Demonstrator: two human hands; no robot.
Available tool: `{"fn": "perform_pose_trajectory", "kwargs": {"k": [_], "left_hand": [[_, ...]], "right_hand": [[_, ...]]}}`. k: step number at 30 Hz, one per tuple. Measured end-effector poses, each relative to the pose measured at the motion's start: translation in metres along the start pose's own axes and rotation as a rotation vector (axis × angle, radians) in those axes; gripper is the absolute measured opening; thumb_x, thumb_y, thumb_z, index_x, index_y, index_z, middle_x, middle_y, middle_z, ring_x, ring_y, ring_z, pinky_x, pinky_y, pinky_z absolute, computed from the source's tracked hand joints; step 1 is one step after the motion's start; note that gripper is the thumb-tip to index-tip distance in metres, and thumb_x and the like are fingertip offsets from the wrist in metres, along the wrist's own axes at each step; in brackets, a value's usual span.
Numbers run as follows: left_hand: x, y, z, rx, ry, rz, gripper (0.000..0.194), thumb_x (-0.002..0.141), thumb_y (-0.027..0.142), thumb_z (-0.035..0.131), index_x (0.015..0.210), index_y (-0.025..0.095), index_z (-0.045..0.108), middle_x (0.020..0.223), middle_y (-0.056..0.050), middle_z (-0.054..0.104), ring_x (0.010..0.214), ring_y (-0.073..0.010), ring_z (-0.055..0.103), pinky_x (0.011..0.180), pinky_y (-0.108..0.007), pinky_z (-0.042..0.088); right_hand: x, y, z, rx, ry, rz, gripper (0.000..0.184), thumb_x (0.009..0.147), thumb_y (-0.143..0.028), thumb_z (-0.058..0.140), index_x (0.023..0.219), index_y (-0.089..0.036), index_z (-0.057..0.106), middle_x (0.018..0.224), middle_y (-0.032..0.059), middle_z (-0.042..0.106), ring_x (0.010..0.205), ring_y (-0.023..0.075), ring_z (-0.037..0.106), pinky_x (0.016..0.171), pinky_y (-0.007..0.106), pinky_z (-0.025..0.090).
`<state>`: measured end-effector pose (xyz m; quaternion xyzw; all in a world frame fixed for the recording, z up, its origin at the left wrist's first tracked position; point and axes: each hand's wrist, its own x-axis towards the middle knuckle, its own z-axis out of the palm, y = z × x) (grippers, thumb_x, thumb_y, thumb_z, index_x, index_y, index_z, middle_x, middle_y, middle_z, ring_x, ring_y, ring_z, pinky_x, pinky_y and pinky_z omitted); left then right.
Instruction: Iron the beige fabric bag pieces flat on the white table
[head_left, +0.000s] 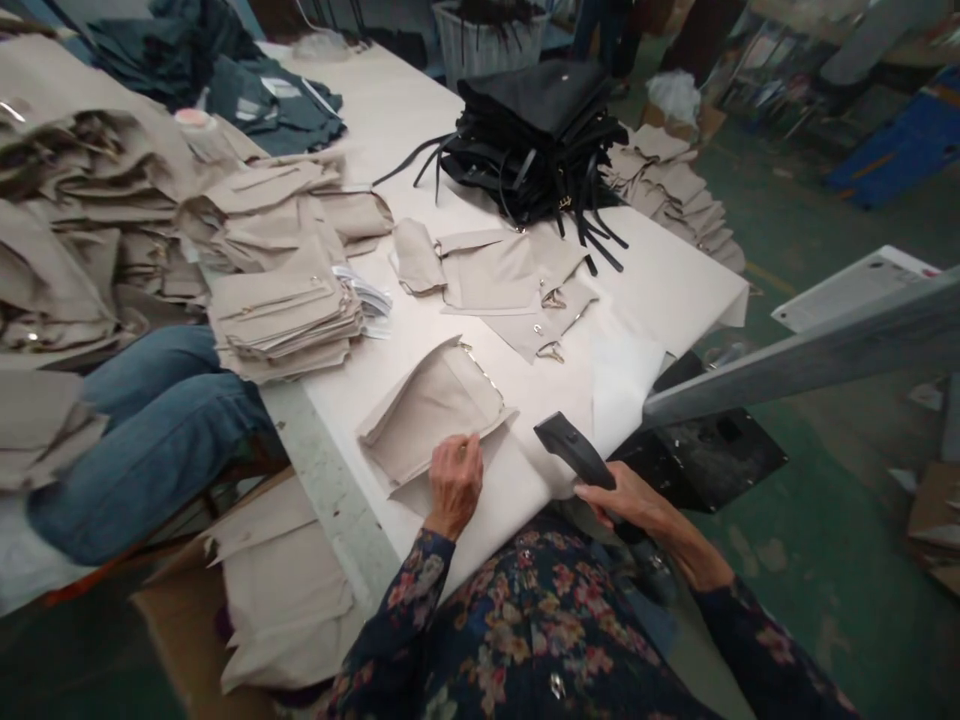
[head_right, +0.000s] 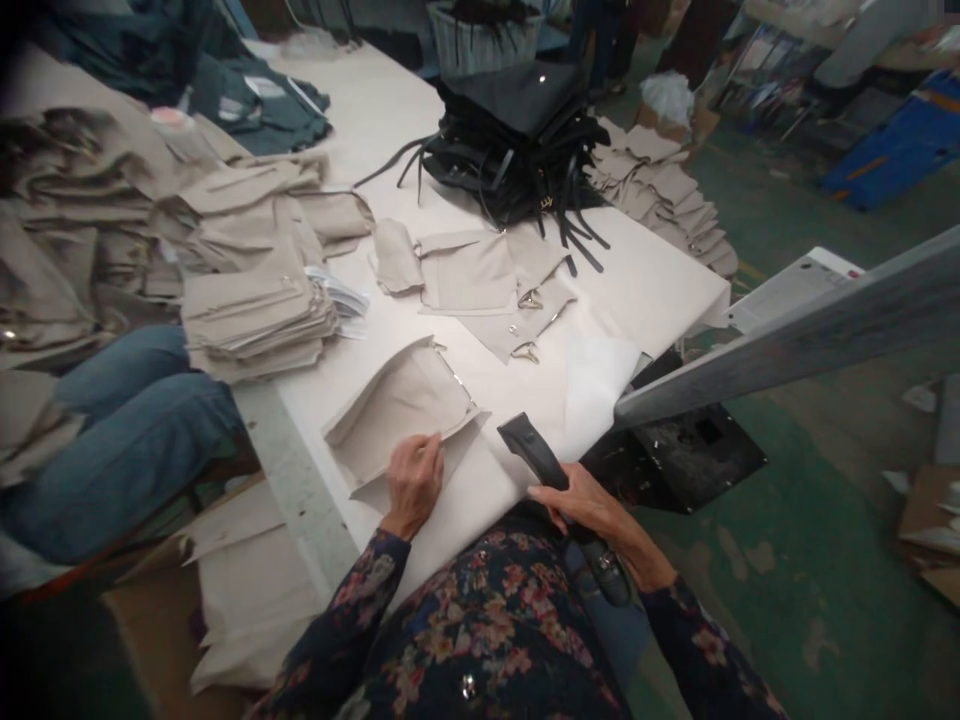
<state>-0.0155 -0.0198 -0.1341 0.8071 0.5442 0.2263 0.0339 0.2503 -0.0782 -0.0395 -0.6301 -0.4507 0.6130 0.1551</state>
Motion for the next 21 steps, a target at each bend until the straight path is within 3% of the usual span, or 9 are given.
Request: {"fn": "perform_pose_trajectory", "kwargs": {"k": [2, 5, 8, 13, 21], "left_hand": [[0.007, -0.006, -0.004, 0.043, 0.048, -0.064, 0.035, 0.091, 0.025, 0.049, 0.125, 0.017, 0.054, 0.108, -0.015, 0.057, 0.106, -0.0295, 0.052, 0.090, -0.044, 0.040], [0.005, -0.005, 0.003, 0.116, -0.146, -0.093, 0.033, 0.091, 0.020, 0.047, 0.122, 0.016, 0.055, 0.099, -0.013, 0.058, 0.094, -0.0271, 0.053, 0.080, -0.040, 0.043], [-0.013, 0.006, 0.022, 0.113, -0.314, -0.029, 0.036, 0.088, 0.007, 0.040, 0.122, 0.010, 0.054, 0.092, -0.012, 0.057, 0.085, -0.0248, 0.052, 0.073, -0.036, 0.045], [-0.044, 0.019, 0.051, -0.035, -0.314, 0.058, 0.048, 0.084, 0.001, 0.039, 0.132, 0.002, 0.043, 0.111, -0.020, 0.055, 0.102, -0.0281, 0.051, 0.086, -0.041, 0.046], [-0.038, -0.005, 0.058, -0.478, -0.278, -0.057, 0.049, 0.086, 0.002, 0.032, 0.128, 0.017, 0.052, 0.105, -0.011, 0.057, 0.101, -0.0203, 0.055, 0.091, -0.034, 0.047]], "right_hand": [[0.003, -0.003, 0.002, -0.017, -0.028, -0.011, 0.043, 0.081, -0.048, 0.061, 0.055, -0.016, 0.051, 0.042, -0.0006, 0.051, 0.037, 0.0110, 0.045, 0.040, 0.022, 0.034], [0.004, -0.008, 0.001, -0.019, -0.046, -0.017, 0.042, 0.081, -0.049, 0.061, 0.057, -0.016, 0.052, 0.043, -0.0005, 0.052, 0.038, 0.0111, 0.045, 0.041, 0.022, 0.034], [0.003, -0.008, -0.002, -0.015, -0.062, -0.028, 0.041, 0.082, -0.049, 0.062, 0.060, -0.015, 0.053, 0.044, -0.0009, 0.052, 0.039, 0.0111, 0.046, 0.041, 0.021, 0.034], [0.000, -0.001, -0.002, -0.039, -0.083, -0.034, 0.038, 0.083, -0.048, 0.062, 0.065, -0.016, 0.052, 0.046, -0.0017, 0.054, 0.041, 0.0118, 0.047, 0.043, 0.021, 0.034], [0.016, 0.014, 0.031, -0.060, -0.121, 0.028, 0.029, 0.079, -0.041, 0.065, 0.069, -0.017, 0.052, 0.046, -0.0040, 0.053, 0.041, 0.0124, 0.049, 0.040, 0.020, 0.034]]}}
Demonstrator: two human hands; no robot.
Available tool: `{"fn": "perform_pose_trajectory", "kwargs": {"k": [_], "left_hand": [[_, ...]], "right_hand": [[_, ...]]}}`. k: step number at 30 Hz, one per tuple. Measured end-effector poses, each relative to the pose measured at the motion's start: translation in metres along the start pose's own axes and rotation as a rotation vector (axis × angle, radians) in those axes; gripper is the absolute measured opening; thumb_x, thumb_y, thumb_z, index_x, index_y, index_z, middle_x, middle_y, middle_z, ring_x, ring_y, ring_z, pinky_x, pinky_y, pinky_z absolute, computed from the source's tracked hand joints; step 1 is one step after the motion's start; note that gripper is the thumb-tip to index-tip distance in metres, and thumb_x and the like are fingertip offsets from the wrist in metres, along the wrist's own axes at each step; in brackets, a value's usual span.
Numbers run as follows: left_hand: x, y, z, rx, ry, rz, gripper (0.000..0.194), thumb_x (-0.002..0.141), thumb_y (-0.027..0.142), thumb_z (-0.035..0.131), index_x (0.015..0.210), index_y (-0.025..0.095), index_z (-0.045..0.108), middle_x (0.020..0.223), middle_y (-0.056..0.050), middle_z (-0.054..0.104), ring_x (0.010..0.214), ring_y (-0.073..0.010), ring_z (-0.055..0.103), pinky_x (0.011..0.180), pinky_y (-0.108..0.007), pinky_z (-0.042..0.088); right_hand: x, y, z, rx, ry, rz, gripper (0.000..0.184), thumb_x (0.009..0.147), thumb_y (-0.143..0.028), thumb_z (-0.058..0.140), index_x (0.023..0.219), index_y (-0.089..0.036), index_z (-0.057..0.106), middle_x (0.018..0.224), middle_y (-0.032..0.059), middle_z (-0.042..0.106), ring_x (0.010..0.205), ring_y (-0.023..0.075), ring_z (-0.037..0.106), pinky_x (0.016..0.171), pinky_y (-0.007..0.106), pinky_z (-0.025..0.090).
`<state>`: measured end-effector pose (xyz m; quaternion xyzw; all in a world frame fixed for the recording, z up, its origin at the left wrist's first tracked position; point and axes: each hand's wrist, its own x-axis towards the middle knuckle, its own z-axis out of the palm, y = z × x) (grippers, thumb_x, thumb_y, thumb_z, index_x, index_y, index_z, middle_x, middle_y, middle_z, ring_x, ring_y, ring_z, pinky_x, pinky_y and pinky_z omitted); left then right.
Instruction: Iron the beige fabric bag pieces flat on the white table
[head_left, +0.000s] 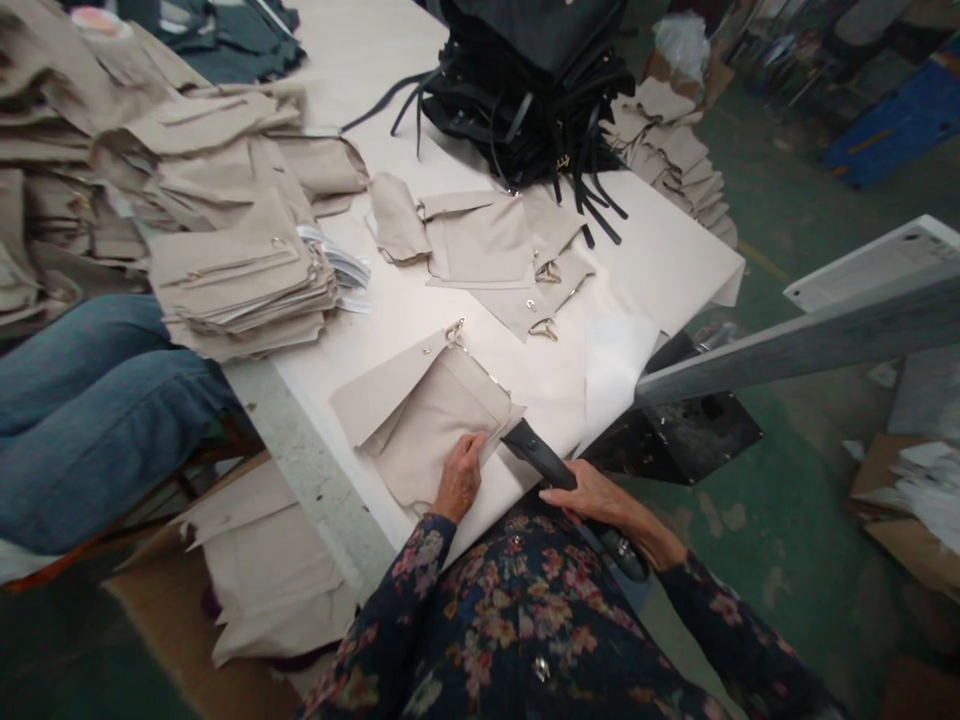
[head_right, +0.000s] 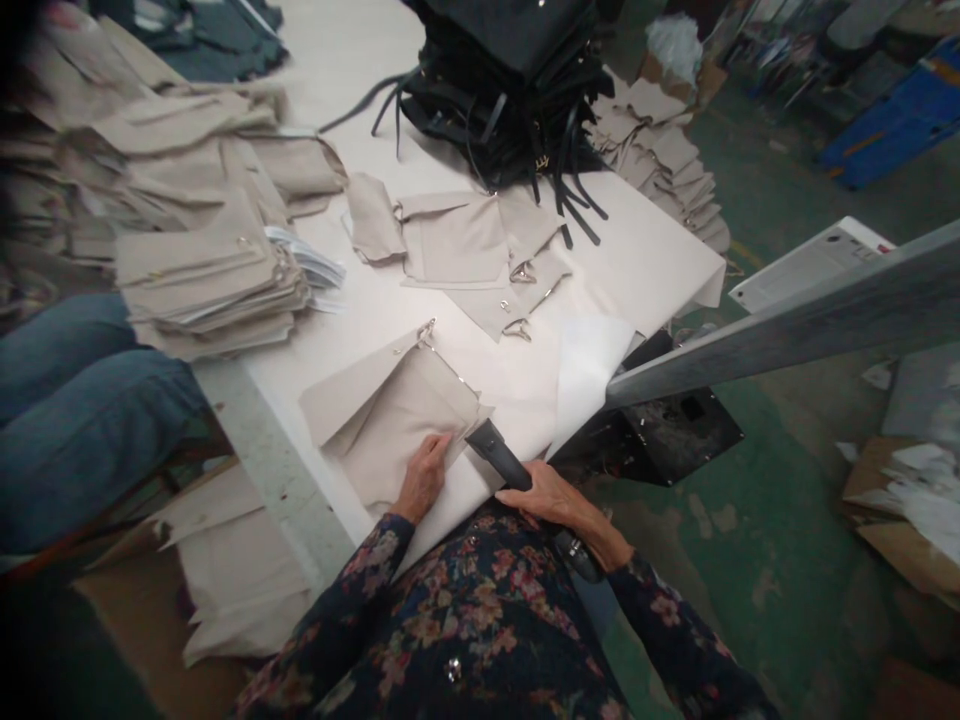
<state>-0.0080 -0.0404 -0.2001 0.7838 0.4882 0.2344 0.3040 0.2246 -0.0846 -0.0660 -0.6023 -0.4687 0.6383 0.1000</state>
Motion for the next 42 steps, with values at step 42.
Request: {"fn": "perform_pose_trajectory", "kwargs": {"k": [42], "left_hand": [[0.016, 0.007, 0.006, -0.064, 0.067, -0.162, 0.045, 0.071, -0.002, 0.040, 0.098, 0.017, 0.071, 0.076, -0.003, 0.055, 0.073, -0.0162, 0.054, 0.070, -0.029, 0.046]], "right_hand": [[0.044, 0.010, -0.059, 0.066, 0.096, -0.146, 0.033, 0.081, -0.040, 0.063, 0.060, -0.017, 0.051, 0.042, -0.0022, 0.052, 0.036, 0.0104, 0.046, 0.036, 0.020, 0.036]]}}
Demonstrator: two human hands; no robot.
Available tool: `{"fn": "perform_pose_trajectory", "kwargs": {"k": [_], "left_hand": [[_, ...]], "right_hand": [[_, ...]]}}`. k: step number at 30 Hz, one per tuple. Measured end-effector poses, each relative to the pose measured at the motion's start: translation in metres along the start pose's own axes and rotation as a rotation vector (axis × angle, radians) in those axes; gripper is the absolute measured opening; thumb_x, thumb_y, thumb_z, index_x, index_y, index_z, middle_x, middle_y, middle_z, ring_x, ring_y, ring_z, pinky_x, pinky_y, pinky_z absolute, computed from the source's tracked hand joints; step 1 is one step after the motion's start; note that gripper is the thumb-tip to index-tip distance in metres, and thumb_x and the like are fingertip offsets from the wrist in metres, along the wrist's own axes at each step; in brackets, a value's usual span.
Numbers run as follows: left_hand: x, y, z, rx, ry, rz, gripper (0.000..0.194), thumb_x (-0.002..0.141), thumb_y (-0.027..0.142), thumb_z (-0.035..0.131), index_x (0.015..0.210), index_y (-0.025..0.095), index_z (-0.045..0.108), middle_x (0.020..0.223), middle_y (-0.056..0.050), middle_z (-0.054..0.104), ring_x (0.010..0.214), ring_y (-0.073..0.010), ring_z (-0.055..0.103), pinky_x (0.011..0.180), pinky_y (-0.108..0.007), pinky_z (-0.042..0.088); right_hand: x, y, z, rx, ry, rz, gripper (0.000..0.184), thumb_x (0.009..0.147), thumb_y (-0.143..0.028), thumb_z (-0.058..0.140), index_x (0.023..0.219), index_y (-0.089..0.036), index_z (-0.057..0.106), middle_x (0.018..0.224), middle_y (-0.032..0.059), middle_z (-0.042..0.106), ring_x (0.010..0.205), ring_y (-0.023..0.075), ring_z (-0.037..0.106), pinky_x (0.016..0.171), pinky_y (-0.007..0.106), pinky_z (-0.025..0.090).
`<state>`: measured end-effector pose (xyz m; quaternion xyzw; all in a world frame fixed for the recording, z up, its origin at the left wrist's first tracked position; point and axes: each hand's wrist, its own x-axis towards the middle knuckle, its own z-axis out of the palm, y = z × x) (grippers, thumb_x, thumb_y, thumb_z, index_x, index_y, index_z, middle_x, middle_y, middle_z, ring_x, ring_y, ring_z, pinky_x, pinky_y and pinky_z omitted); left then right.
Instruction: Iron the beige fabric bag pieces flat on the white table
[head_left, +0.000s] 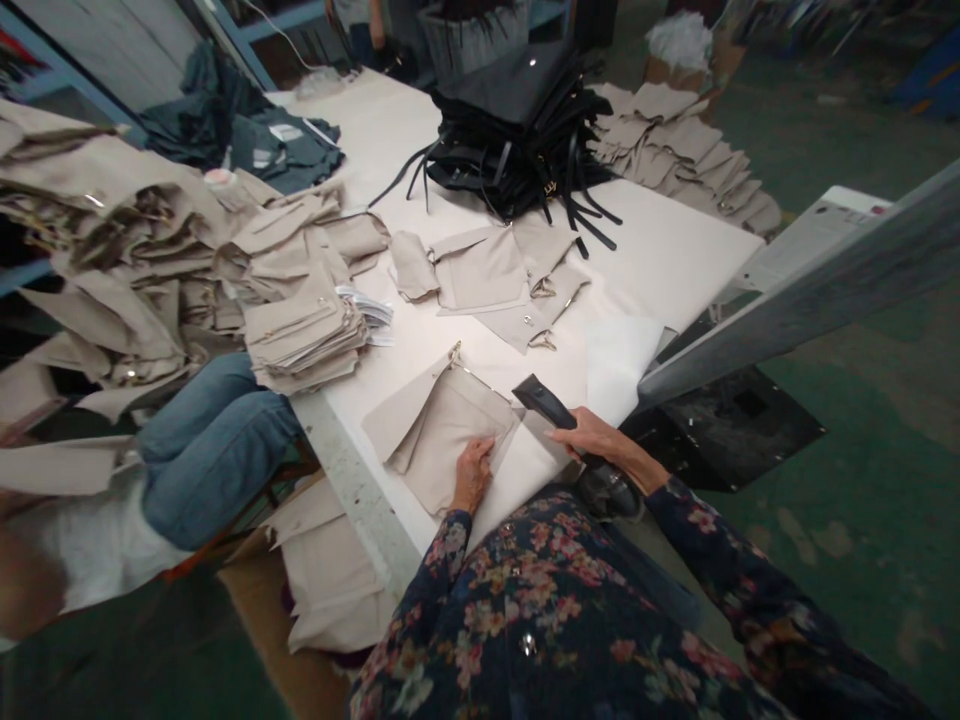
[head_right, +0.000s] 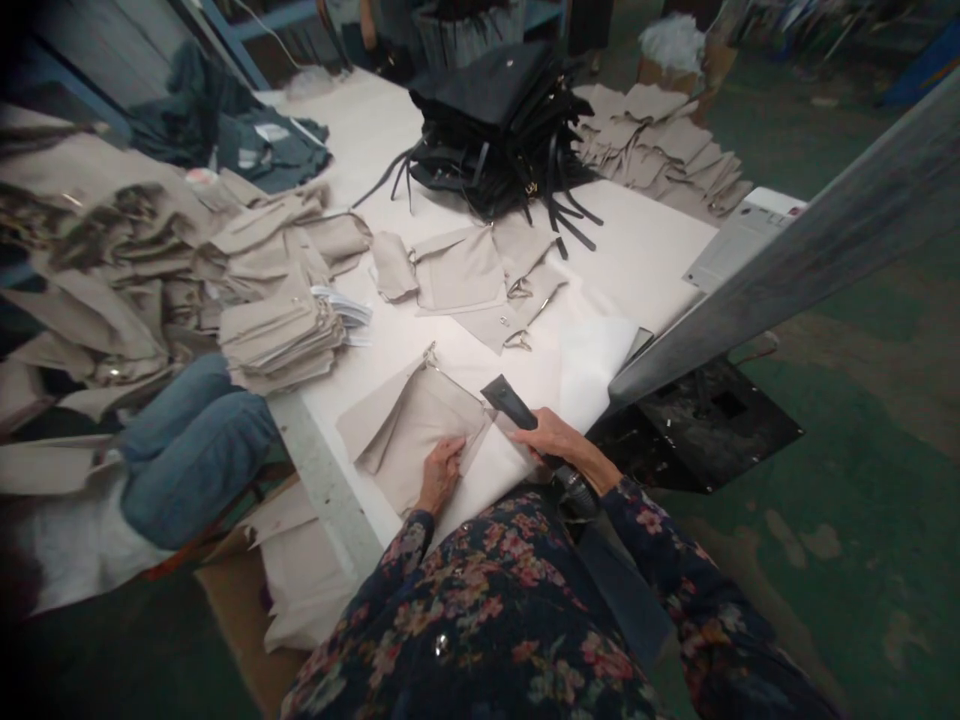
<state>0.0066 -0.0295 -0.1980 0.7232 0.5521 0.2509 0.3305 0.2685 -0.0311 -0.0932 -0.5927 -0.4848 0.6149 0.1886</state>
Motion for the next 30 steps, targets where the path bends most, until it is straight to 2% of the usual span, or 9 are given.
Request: {"fn": "perform_pose_trajectory", "kwargs": {"k": [4, 7, 14, 18, 21, 25, 26, 28, 30], "left_hand": [[-0.002, -0.002, 0.004, -0.009, 0.026, -0.013, 0.046, 0.072, -0.002, 0.040, 0.101, 0.017, 0.071, 0.078, -0.004, 0.057, 0.075, -0.0160, 0.055, 0.072, -0.029, 0.047], [-0.003, -0.004, 0.007, -0.006, 0.043, -0.022, 0.045, 0.074, -0.002, 0.040, 0.101, 0.015, 0.070, 0.079, -0.004, 0.058, 0.077, -0.0161, 0.056, 0.073, -0.028, 0.047], [-0.004, -0.001, 0.014, 0.065, 0.062, -0.066, 0.042, 0.079, -0.001, 0.039, 0.102, 0.015, 0.070, 0.080, -0.006, 0.059, 0.080, -0.0171, 0.057, 0.073, -0.029, 0.048], [-0.006, 0.008, 0.013, 0.092, 0.041, -0.065, 0.041, 0.079, 0.000, 0.039, 0.102, 0.016, 0.069, 0.083, -0.007, 0.060, 0.082, -0.0180, 0.058, 0.077, -0.030, 0.049], [0.002, 0.012, -0.008, 0.117, 0.044, -0.054, 0.038, 0.079, 0.002, 0.041, 0.100, 0.017, 0.069, 0.087, -0.007, 0.061, 0.083, -0.0190, 0.058, 0.079, -0.032, 0.049], [0.041, 0.004, -0.068, 0.280, 0.329, -0.170, 0.029, 0.085, 0.017, 0.050, 0.112, 0.014, 0.060, 0.110, -0.016, 0.054, 0.108, -0.0288, 0.049, 0.094, -0.045, 0.040], [0.055, -0.001, -0.083, 0.291, 0.343, -0.206, 0.030, 0.083, 0.019, 0.054, 0.113, 0.013, 0.057, 0.114, -0.017, 0.052, 0.112, -0.0310, 0.046, 0.096, -0.047, 0.037], [0.081, -0.011, -0.106, 0.266, 0.266, -0.224, 0.027, 0.080, 0.019, 0.059, 0.105, 0.013, 0.059, 0.106, -0.015, 0.054, 0.108, -0.0305, 0.047, 0.093, -0.045, 0.038], [0.101, -0.017, -0.120, 0.208, 0.133, -0.210, 0.010, 0.078, 0.016, 0.059, 0.087, 0.015, 0.062, 0.085, -0.008, 0.057, 0.091, -0.0250, 0.053, 0.085, -0.039, 0.042]], "right_hand": [[-0.009, 0.010, 0.006, -0.045, -0.203, 0.042, 0.029, 0.079, -0.036, 0.062, 0.060, -0.016, 0.052, 0.042, -0.0025, 0.053, 0.036, 0.0110, 0.047, 0.036, 0.020, 0.037], [0.005, 0.015, 0.017, -0.071, -0.250, 0.062, 0.029, 0.078, -0.033, 0.062, 0.057, -0.017, 0.050, 0.041, -0.0025, 0.052, 0.036, 0.0112, 0.048, 0.037, 0.020, 0.039], [0.062, -0.010, 0.022, -0.129, -0.161, -0.010, 0.028, 0.075, -0.030, 0.065, 0.057, -0.017, 0.049, 0.043, -0.0029, 0.051, 0.038, 0.0113, 0.049, 0.037, 0.020, 0.036], [0.073, -0.024, 0.000, -0.150, -0.065, -0.036, 0.029, 0.078, -0.033, 0.063, 0.058, -0.017, 0.048, 0.043, -0.0022, 0.051, 0.038, 0.0118, 0.050, 0.038, 0.020, 0.037], [0.070, -0.034, -0.027, -0.147, -0.022, -0.046, 0.033, 0.081, -0.040, 0.061, 0.060, -0.017, 0.049, 0.044, -0.0015, 0.052, 0.037, 0.0112, 0.049, 0.037, 0.020, 0.036], [0.056, -0.046, -0.044, -0.074, -0.147, -0.091, 0.037, 0.080, -0.044, 0.063, 0.059, -0.017, 0.049, 0.044, -0.0017, 0.051, 0.037, 0.0104, 0.047, 0.038, 0.020, 0.037], [0.053, -0.049, -0.041, -0.042, -0.185, -0.094, 0.036, 0.080, -0.043, 0.063, 0.060, -0.017, 0.049, 0.045, -0.0019, 0.052, 0.037, 0.0103, 0.048, 0.038, 0.020, 0.037], [0.047, -0.054, -0.029, 0.005, -0.253, -0.088, 0.034, 0.079, -0.042, 0.064, 0.063, -0.017, 0.048, 0.048, -0.0023, 0.053, 0.038, 0.0103, 0.048, 0.037, 0.020, 0.037], [0.043, -0.060, -0.014, 0.014, -0.318, -0.088, 0.032, 0.078, -0.042, 0.064, 0.066, -0.017, 0.049, 0.047, -0.0028, 0.052, 0.038, 0.0102, 0.048, 0.037, 0.019, 0.036]]}}
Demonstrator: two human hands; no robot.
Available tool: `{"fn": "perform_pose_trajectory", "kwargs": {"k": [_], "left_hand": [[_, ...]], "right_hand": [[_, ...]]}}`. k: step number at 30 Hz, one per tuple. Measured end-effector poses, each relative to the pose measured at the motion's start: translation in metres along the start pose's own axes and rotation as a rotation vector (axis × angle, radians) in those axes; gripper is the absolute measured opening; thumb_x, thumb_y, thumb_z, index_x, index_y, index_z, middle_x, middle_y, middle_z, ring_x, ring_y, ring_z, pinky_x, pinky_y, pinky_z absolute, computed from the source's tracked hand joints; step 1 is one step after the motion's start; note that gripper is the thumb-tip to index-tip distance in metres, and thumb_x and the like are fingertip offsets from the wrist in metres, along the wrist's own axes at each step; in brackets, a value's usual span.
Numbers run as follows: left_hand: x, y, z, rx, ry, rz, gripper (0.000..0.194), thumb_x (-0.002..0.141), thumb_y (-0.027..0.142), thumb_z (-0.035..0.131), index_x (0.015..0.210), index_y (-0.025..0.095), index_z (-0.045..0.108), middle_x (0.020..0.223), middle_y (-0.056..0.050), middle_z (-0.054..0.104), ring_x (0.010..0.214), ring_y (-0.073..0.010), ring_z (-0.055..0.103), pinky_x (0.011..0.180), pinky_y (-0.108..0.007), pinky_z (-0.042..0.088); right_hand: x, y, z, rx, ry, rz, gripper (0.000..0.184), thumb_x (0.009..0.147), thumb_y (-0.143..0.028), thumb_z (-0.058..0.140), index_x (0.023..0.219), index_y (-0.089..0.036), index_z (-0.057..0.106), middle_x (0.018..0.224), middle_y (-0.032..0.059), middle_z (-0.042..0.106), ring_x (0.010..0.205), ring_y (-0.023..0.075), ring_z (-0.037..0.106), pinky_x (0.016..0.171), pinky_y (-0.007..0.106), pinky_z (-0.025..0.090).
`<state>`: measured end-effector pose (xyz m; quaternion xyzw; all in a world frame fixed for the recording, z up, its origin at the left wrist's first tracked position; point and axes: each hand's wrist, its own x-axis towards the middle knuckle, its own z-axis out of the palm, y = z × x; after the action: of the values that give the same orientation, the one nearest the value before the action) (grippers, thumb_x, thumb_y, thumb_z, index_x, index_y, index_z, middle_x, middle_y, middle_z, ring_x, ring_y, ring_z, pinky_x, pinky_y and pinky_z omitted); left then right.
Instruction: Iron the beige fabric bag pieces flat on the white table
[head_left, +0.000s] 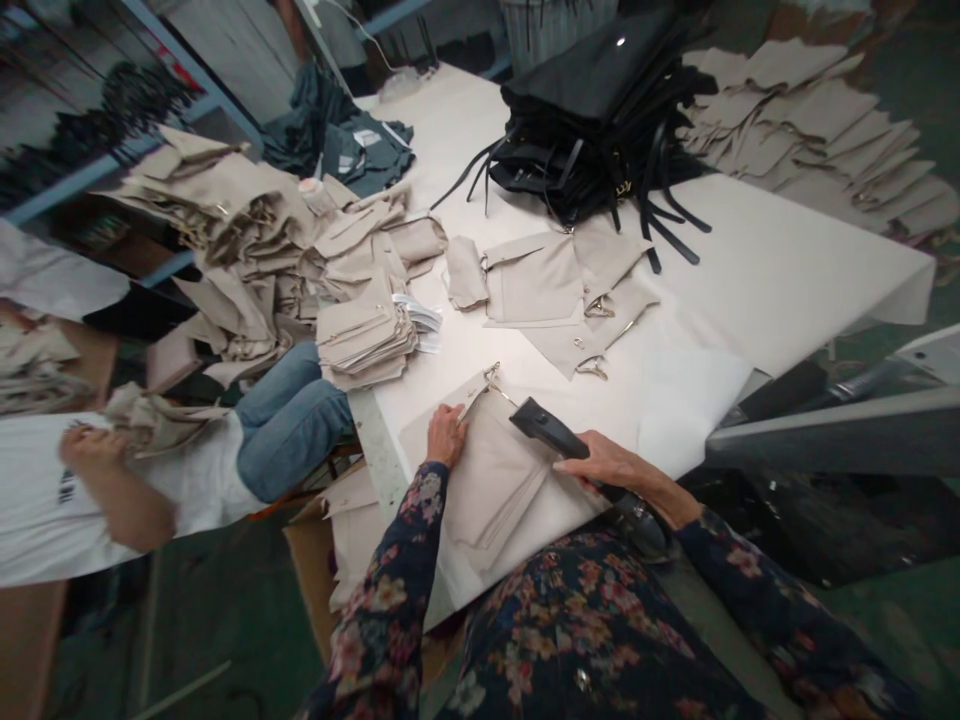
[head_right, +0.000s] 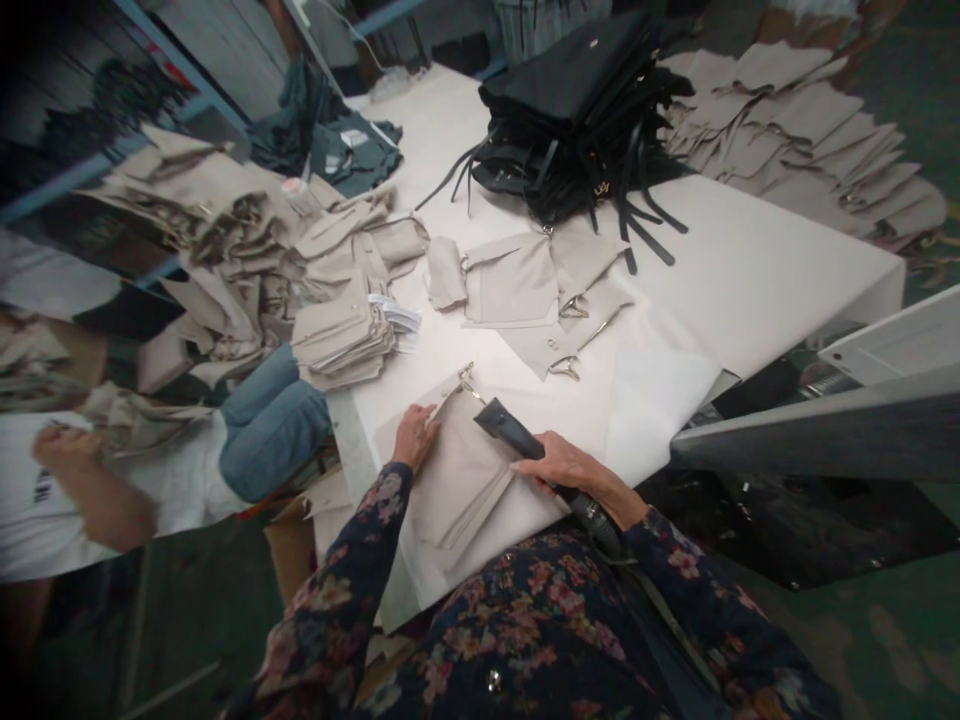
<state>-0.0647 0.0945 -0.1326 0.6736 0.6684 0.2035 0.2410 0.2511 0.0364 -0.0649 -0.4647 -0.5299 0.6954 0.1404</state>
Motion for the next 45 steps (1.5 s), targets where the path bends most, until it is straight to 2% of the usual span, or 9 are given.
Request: {"fn": "perform_pose_trajectory", "kwargs": {"k": [3, 8, 17, 21, 26, 32, 35, 41, 45], "left_hand": [[0.012, 0.004, -0.011, -0.077, -0.170, 0.044, 0.015, 0.078, 0.015, 0.052, 0.069, 0.017, 0.063, 0.065, -0.002, 0.055, 0.073, -0.0194, 0.056, 0.075, -0.032, 0.045], [-0.008, 0.025, -0.030, -0.630, -0.436, -0.093, 0.032, 0.077, 0.031, 0.056, 0.099, 0.013, 0.070, 0.084, -0.005, 0.070, 0.078, -0.0219, 0.063, 0.072, -0.030, 0.047], [-0.042, 0.033, 0.001, -1.258, -0.400, -0.432, 0.053, 0.059, 0.031, 0.074, 0.108, 0.012, 0.069, 0.084, -0.007, 0.074, 0.073, -0.0229, 0.068, 0.069, -0.032, 0.050], [-0.050, 0.035, 0.006, -1.282, -0.379, -0.439, 0.049, 0.058, 0.029, 0.075, 0.104, 0.012, 0.070, 0.084, -0.007, 0.074, 0.075, -0.0233, 0.068, 0.070, -0.032, 0.051], [-0.059, 0.038, 0.013, -1.280, -0.369, -0.445, 0.052, 0.057, 0.031, 0.076, 0.105, 0.012, 0.070, 0.086, -0.008, 0.074, 0.077, -0.0235, 0.068, 0.070, -0.032, 0.051], [-0.064, 0.040, 0.011, -1.273, -0.344, -0.435, 0.055, 0.058, 0.032, 0.076, 0.109, 0.012, 0.068, 0.087, -0.007, 0.074, 0.077, -0.0234, 0.068, 0.069, -0.031, 0.051], [-0.070, 0.043, 0.012, -1.300, -0.334, -0.430, 0.054, 0.058, 0.032, 0.076, 0.107, 0.012, 0.069, 0.087, -0.008, 0.074, 0.080, -0.0247, 0.068, 0.071, -0.032, 0.052], [-0.080, 0.042, 0.014, -1.319, -0.339, -0.444, 0.059, 0.057, 0.032, 0.075, 0.112, 0.011, 0.067, 0.089, -0.008, 0.074, 0.081, -0.0251, 0.068, 0.069, -0.031, 0.052], [-0.077, 0.041, 0.013, -1.310, -0.316, -0.429, 0.060, 0.057, 0.031, 0.075, 0.113, 0.012, 0.066, 0.088, -0.007, 0.074, 0.077, -0.0236, 0.068, 0.067, -0.030, 0.051]], "right_hand": [[0.005, -0.009, 0.016, -0.010, -0.055, -0.027, 0.029, 0.079, -0.041, 0.065, 0.073, -0.016, 0.052, 0.045, -0.0045, 0.052, 0.038, 0.0102, 0.047, 0.037, 0.019, 0.035], [0.018, -0.022, 0.023, -0.057, -0.077, -0.088, 0.028, 0.081, -0.039, 0.064, 0.069, -0.017, 0.052, 0.046, -0.0038, 0.055, 0.040, 0.0108, 0.048, 0.040, 0.020, 0.037], [0.032, -0.019, 0.024, -0.057, -0.093, -0.111, 0.038, 0.083, -0.045, 0.062, 0.058, -0.017, 0.052, 0.048, -0.0012, 0.055, 0.041, 0.0118, 0.050, 0.042, 0.022, 0.039], [0.017, -0.015, 0.029, -0.011, -0.117, -0.031, 0.032, 0.080, -0.044, 0.065, 0.067, -0.017, 0.053, 0.049, -0.0026, 0.055, 0.041, 0.0120, 0.049, 0.039, 0.021, 0.037], [0.017, -0.029, 0.025, -0.058, -0.060, -0.124, 0.041, 0.085, -0.045, 0.059, 0.056, -0.016, 0.053, 0.049, -0.0010, 0.054, 0.043, 0.0104, 0.049, 0.045, 0.021, 0.039], [0.005, -0.020, 0.028, -0.003, -0.113, -0.033, 0.032, 0.080, -0.046, 0.065, 0.069, -0.017, 0.055, 0.050, -0.0028, 0.055, 0.041, 0.0117, 0.049, 0.039, 0.021, 0.038], [0.010, -0.020, 0.033, -0.002, -0.121, -0.078, 0.037, 0.081, -0.047, 0.063, 0.062, -0.016, 0.053, 0.049, -0.0022, 0.053, 0.042, 0.0110, 0.049, 0.043, 0.021, 0.040], [0.014, -0.038, 0.016, -0.039, 0.072, -0.092, 0.043, 0.084, -0.049, 0.060, 0.057, -0.016, 0.051, 0.046, -0.0014, 0.052, 0.039, 0.0099, 0.046, 0.040, 0.021, 0.037], [-0.005, -0.034, 0.019, -0.034, 0.015, -0.079, 0.038, 0.083, -0.045, 0.062, 0.059, -0.017, 0.051, 0.047, -0.0017, 0.052, 0.040, 0.0108, 0.047, 0.040, 0.021, 0.038]]}}
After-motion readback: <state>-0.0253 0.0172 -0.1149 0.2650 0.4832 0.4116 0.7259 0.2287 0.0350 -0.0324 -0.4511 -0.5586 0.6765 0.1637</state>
